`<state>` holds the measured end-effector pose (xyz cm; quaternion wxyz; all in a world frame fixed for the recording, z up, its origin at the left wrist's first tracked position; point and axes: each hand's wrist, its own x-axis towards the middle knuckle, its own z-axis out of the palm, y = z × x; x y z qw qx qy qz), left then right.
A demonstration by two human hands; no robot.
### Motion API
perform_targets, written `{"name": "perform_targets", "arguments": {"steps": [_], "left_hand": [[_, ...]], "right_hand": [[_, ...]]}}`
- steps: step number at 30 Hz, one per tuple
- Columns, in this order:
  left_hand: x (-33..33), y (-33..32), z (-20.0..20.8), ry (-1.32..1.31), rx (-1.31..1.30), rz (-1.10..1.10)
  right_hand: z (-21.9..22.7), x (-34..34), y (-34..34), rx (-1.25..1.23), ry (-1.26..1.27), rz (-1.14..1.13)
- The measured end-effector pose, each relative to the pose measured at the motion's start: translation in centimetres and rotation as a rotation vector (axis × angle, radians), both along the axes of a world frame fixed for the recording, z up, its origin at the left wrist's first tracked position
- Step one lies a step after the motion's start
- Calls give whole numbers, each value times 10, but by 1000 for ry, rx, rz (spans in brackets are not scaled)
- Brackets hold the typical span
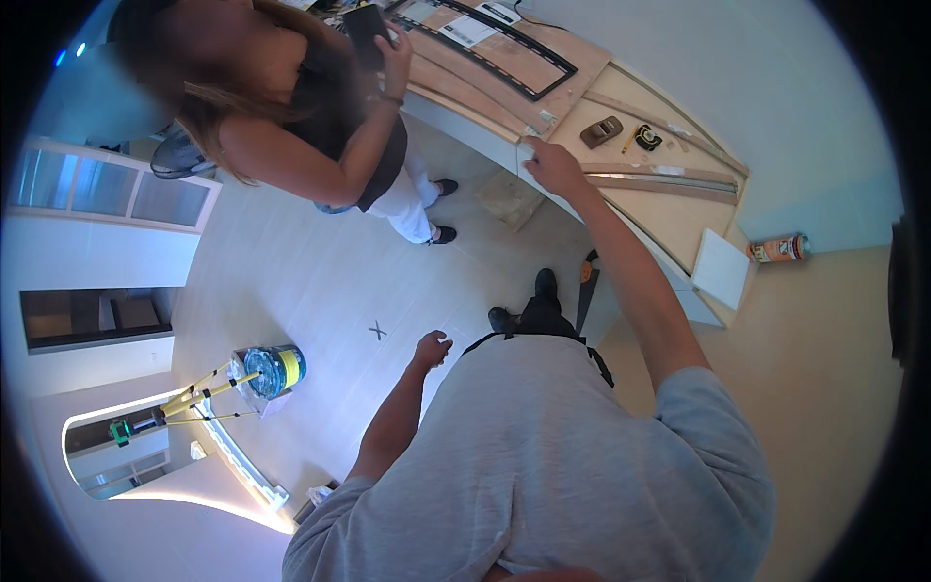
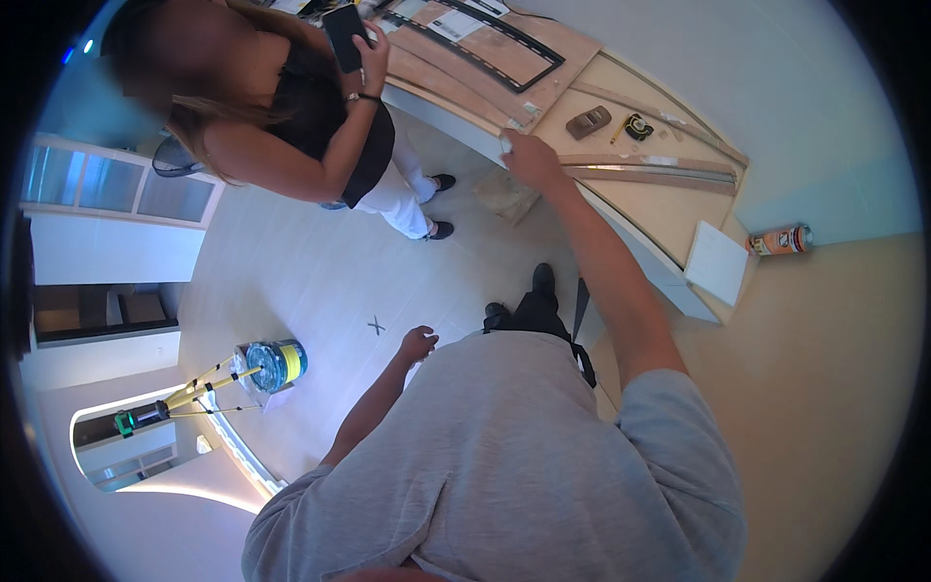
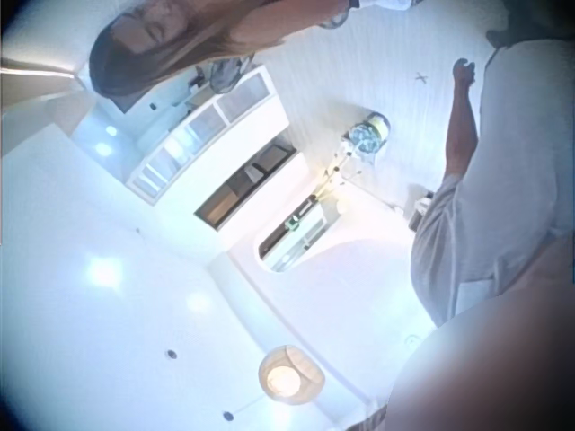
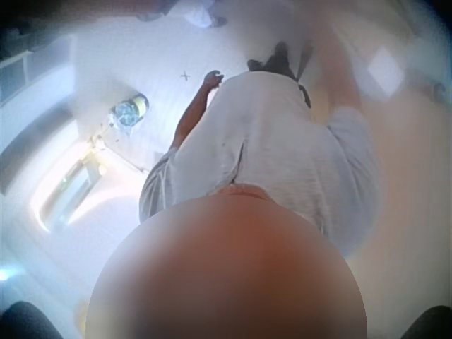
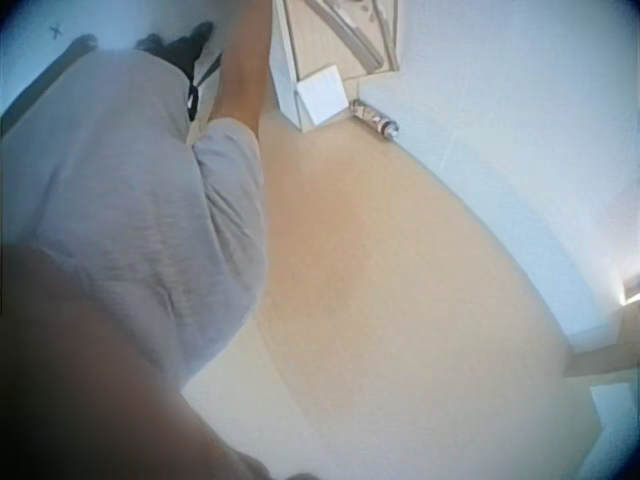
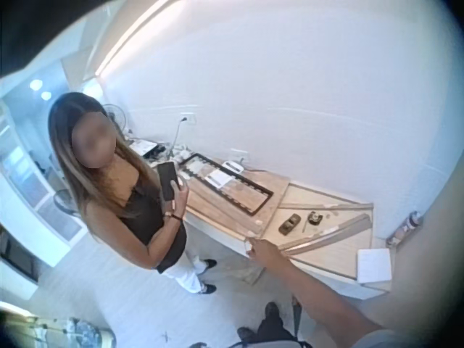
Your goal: The person handles a white box and wooden slats on a workbench, aligning and positioning the pieces while interacting with others. They repeatedly pick up and place the slats and box, appearing to prepare for assembly.
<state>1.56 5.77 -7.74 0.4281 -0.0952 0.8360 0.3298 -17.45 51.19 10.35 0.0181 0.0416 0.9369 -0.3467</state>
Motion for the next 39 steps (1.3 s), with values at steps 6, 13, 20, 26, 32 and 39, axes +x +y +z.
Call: {"name": "perform_targets", "arguments": {"steps": [6, 13, 20, 26, 32, 39], "left_hand": [[6, 8, 3, 42, 35, 59], [41, -37, -38, 248, -60, -196], [39, -60, -58, 186, -34, -244], [-22, -12, -12, 22, -83, -258], [-75, 43, 14, -38, 35, -151], [-67, 68, 24, -10, 90, -154]], "right_hand": [[-2, -38, -22, 189, 21, 36], [-30, -18, 14, -142, -52, 72], [-135, 194, -11, -156, -290, 118], [-156, 293, 38, -74, 57, -582], [-107, 268, 105, 123, 237, -800], [-85, 221, 111, 275, -368, -721]]}}
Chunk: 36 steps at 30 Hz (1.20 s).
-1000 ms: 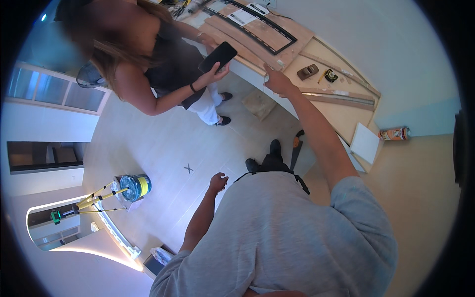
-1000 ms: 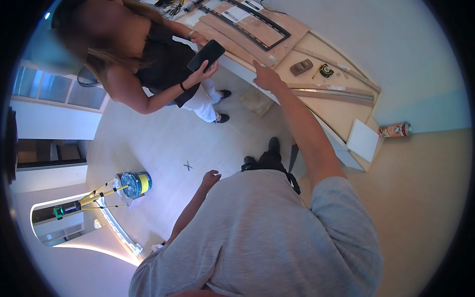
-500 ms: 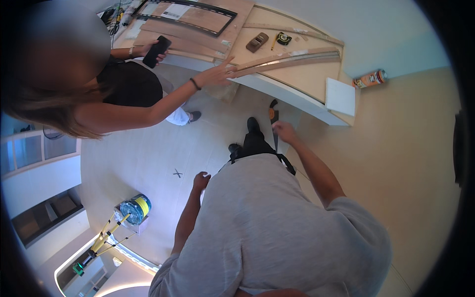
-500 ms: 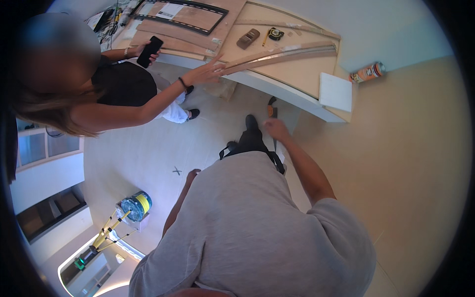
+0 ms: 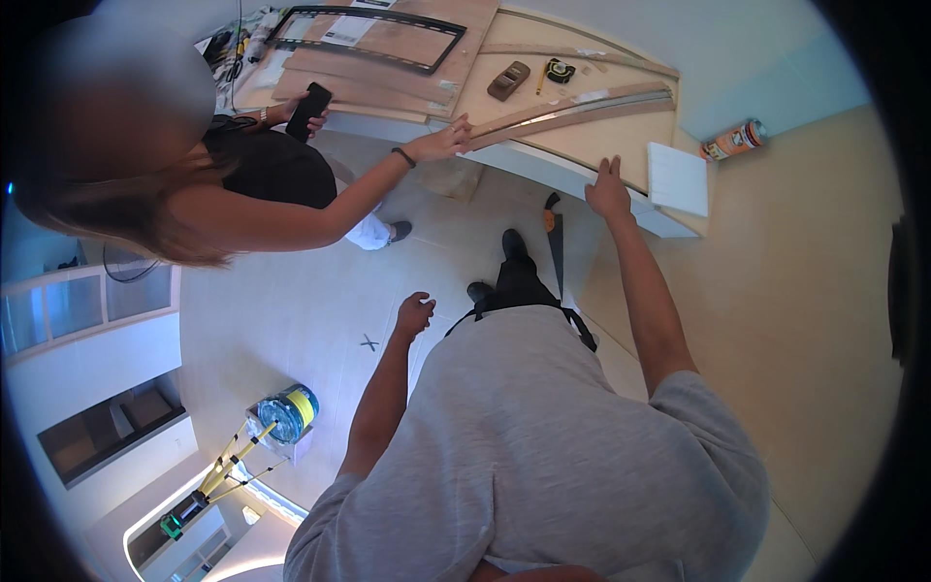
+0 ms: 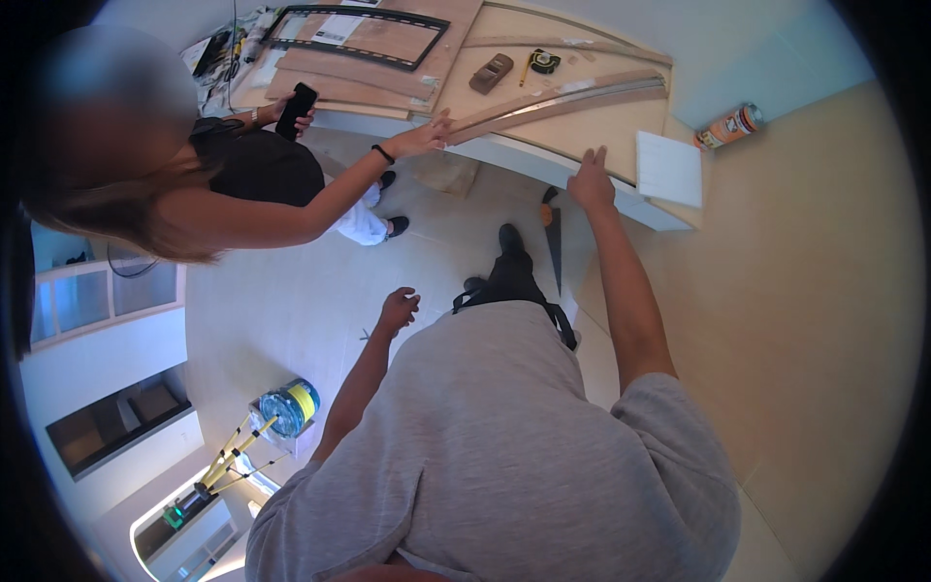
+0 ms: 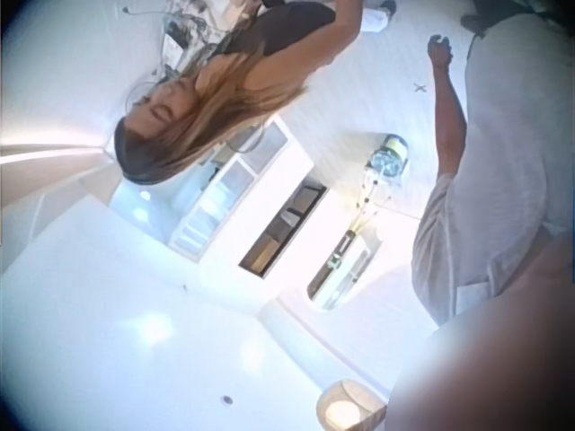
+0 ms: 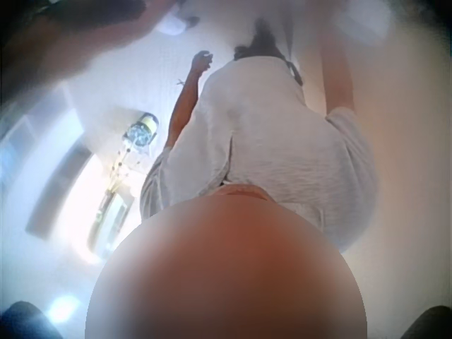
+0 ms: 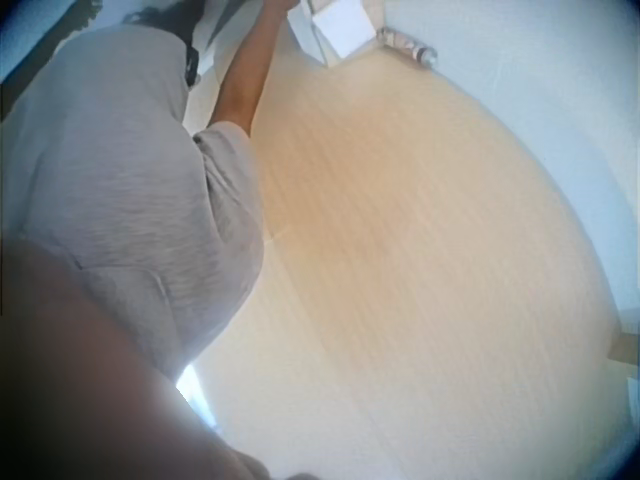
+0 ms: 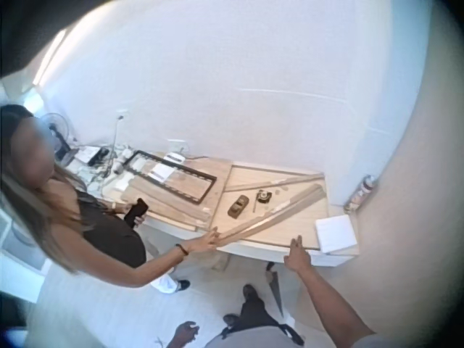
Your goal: The person handles a white box and wooden slats on a workbench, aligning and positioning the pieces while interacting with others. They repeatedly pick up and place the slats and box, appearing to prepare for assembly.
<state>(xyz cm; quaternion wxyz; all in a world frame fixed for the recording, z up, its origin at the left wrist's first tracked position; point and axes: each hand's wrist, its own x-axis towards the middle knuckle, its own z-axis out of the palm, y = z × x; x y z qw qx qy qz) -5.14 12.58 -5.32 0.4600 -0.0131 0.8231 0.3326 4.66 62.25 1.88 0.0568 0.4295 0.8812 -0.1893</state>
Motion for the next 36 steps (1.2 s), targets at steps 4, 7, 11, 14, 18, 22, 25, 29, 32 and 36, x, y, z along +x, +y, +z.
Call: {"name": "perform_targets", "arguments": {"steps": [4, 7, 11, 14, 18, 22, 25, 29, 32, 36], "left_hand": [[25, -22, 0, -52, -118, 1], [46, -51, -2, 16, -182, -97], [70, -89, -19, 6, -206, -84], [79, -107, -42, 56, -167, -122], [73, -98, -54, 238, -97, -247], [54, -57, -34, 40, -90, -46], [38, -34, -15, -3, -43, 34], [27, -26, -8, -46, -31, 86], [28, -33, -12, -49, -67, 60], [39, -45, -13, -20, -81, 24]], "right_hand": [[5, -12, -12, -110, -207, 9], [5, -14, -17, -96, -236, 4], [3, -17, -19, -86, -241, -8], [4, -18, -19, -95, -253, -14], [8, -19, -21, -79, -235, -18], [9, -19, -21, -93, -270, -14], [5, -18, -20, -69, -262, 0], [-1, -16, -20, -88, -219, -14], [-2, -14, -22, -42, -159, -21], [4, -16, -23, -90, -218, -26]]}}
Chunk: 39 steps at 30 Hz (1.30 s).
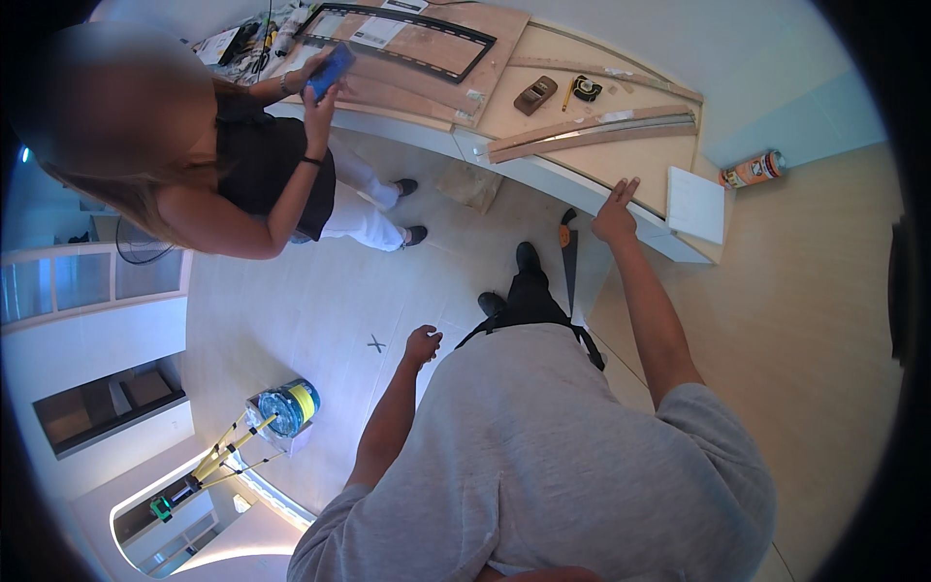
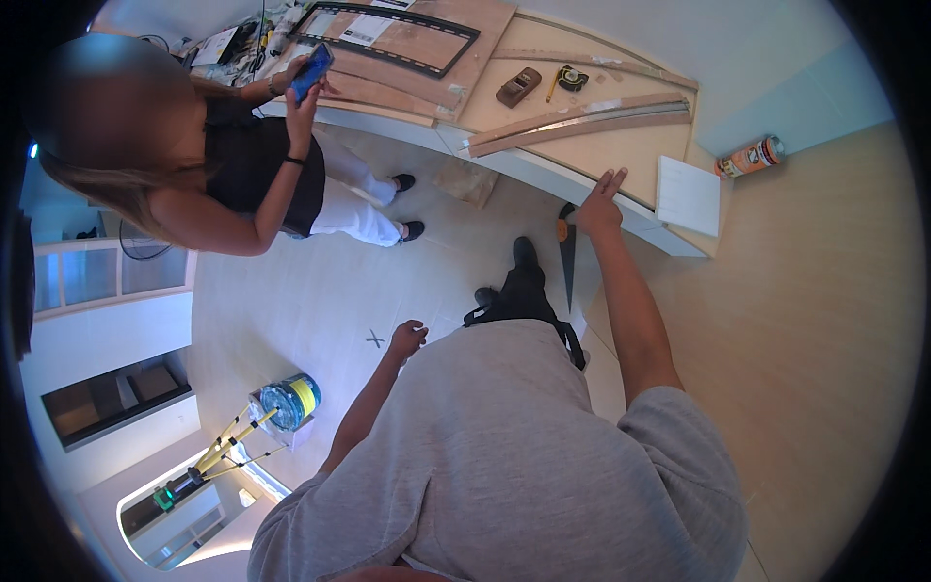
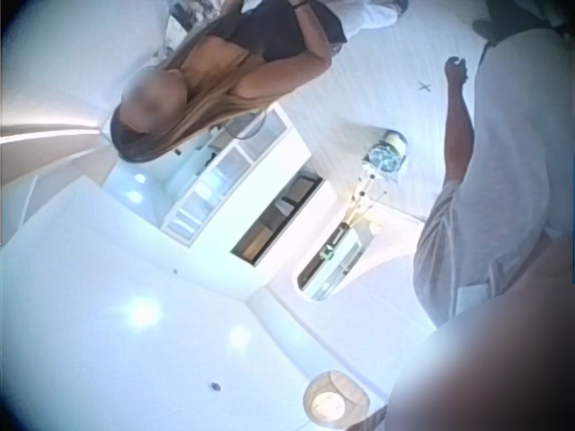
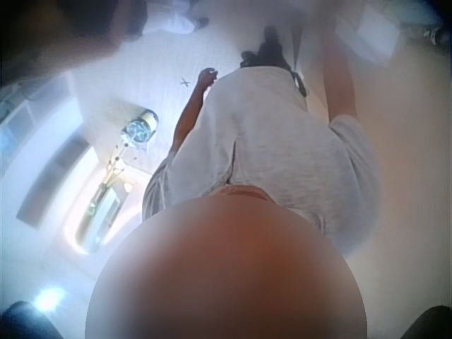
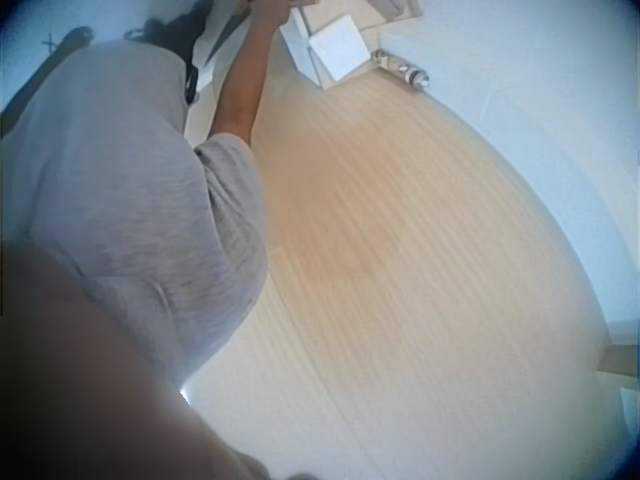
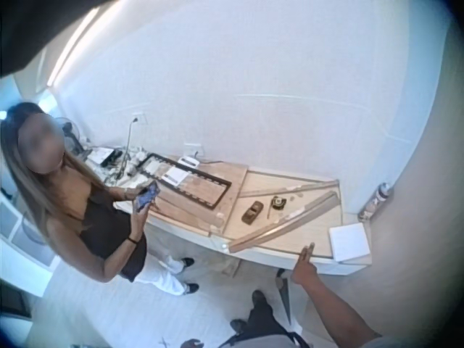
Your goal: The person handles a white box and wooden slats on a workbench, aligning and positioning the pieces while interacting with others. They repeatedly pick up and place the slats and box, appearing to prepare for assembly.
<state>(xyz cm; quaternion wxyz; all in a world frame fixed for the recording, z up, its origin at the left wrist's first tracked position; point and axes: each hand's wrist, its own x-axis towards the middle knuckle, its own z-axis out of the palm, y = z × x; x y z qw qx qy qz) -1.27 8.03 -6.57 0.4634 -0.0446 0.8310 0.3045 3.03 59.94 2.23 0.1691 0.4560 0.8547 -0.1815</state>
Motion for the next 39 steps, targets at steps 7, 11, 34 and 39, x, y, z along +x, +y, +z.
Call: {"name": "perform_targets", "arguments": {"steps": [7, 11, 34, 39], "left_hand": [[10, -7, 8, 49, -118, -169], [10, -7, 5, 52, -89, -193], [-41, 28, -17, 189, -88, -326], [-75, 85, 12, 83, -35, -136]], "right_hand": [[13, -4, -6, -32, 13, -53], [12, 2, -7, -70, 9, -43], [-2, 14, -4, -1, 258, -25], [-5, 12, -8, -67, 330, 3]]}}
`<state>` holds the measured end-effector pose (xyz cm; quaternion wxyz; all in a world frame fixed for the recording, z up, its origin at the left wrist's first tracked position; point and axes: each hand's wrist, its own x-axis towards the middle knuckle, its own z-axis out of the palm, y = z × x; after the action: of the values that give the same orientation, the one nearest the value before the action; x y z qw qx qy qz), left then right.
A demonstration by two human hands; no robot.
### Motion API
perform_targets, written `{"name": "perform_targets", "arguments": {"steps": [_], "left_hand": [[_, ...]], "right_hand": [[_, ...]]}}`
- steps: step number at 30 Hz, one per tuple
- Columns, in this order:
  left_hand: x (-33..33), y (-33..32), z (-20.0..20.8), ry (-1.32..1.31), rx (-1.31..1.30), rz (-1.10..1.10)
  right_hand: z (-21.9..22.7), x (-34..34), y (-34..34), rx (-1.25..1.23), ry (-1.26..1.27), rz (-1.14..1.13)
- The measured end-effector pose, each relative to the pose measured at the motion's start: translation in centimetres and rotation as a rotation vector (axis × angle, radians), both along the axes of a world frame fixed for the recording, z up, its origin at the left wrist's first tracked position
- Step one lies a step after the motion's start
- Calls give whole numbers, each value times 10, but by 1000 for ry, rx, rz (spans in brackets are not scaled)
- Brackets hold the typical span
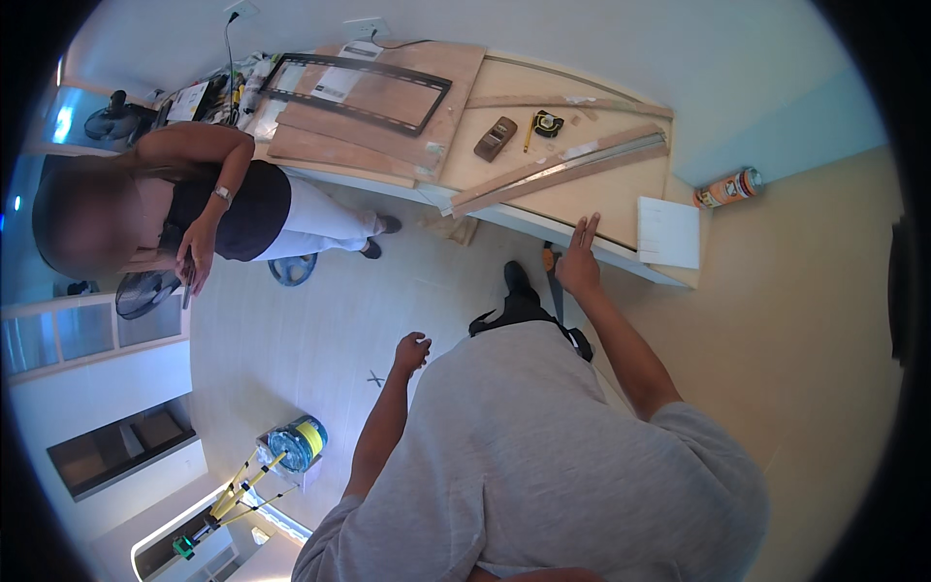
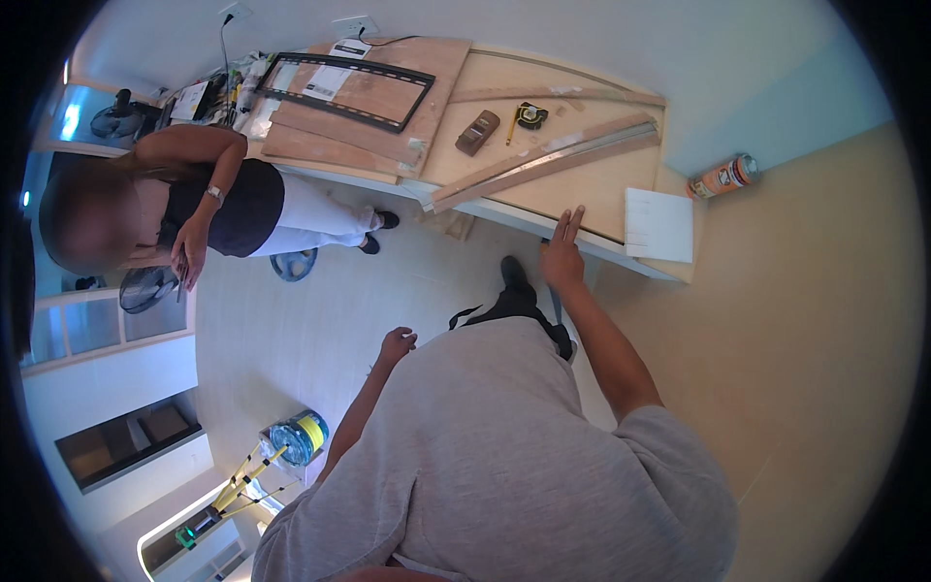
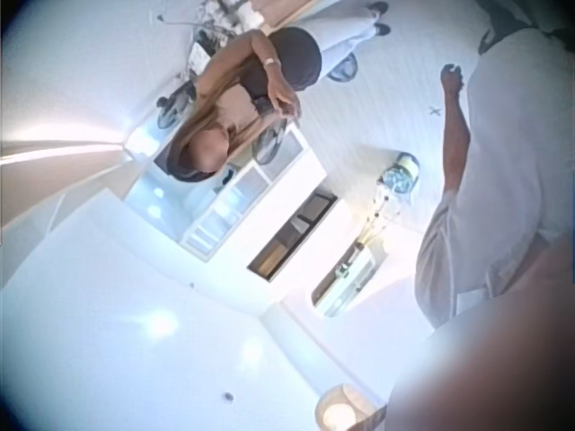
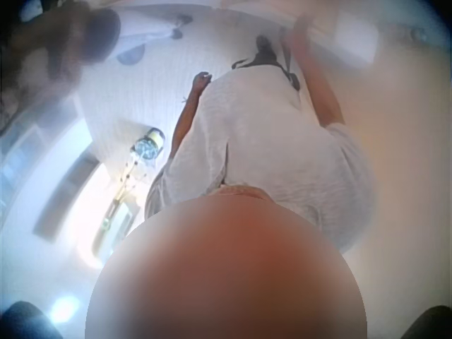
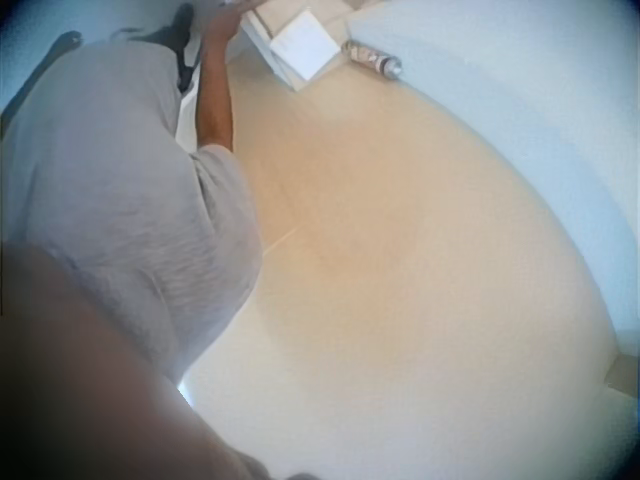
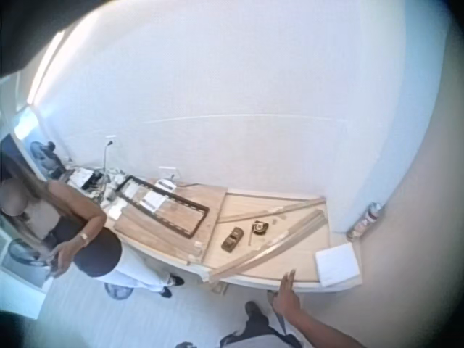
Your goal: The person handles a white box and wooden slats on a workbench, aligning and positioning the pieces while interacting with others. They repeatedly pick up and place the slats and box, appearing to prepare for assembly.
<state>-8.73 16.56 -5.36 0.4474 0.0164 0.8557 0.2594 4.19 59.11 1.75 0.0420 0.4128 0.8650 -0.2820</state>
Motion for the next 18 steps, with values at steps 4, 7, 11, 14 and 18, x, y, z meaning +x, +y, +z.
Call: {"name": "perform_targets", "arguments": {"steps": [4, 7, 11, 14, 18], "left_hand": [[-13, 27, 9, -42, 64, 96], [-16, 34, 9, -71, 65, 157], [-14, 24, 4, -47, 29, 135], [-7, 17, 9, 27, 37, 94], [-18, 55, 57, 485, 215, 4]], "right_hand": [[-1, -7, -9, -12, 86, 70], [0, -16, -14, -17, 160, 109], [10, -38, -9, 9, 364, 169], [32, -66, 9, 13, 575, 102], [88, -118, 40, 27, 963, -18]]}}
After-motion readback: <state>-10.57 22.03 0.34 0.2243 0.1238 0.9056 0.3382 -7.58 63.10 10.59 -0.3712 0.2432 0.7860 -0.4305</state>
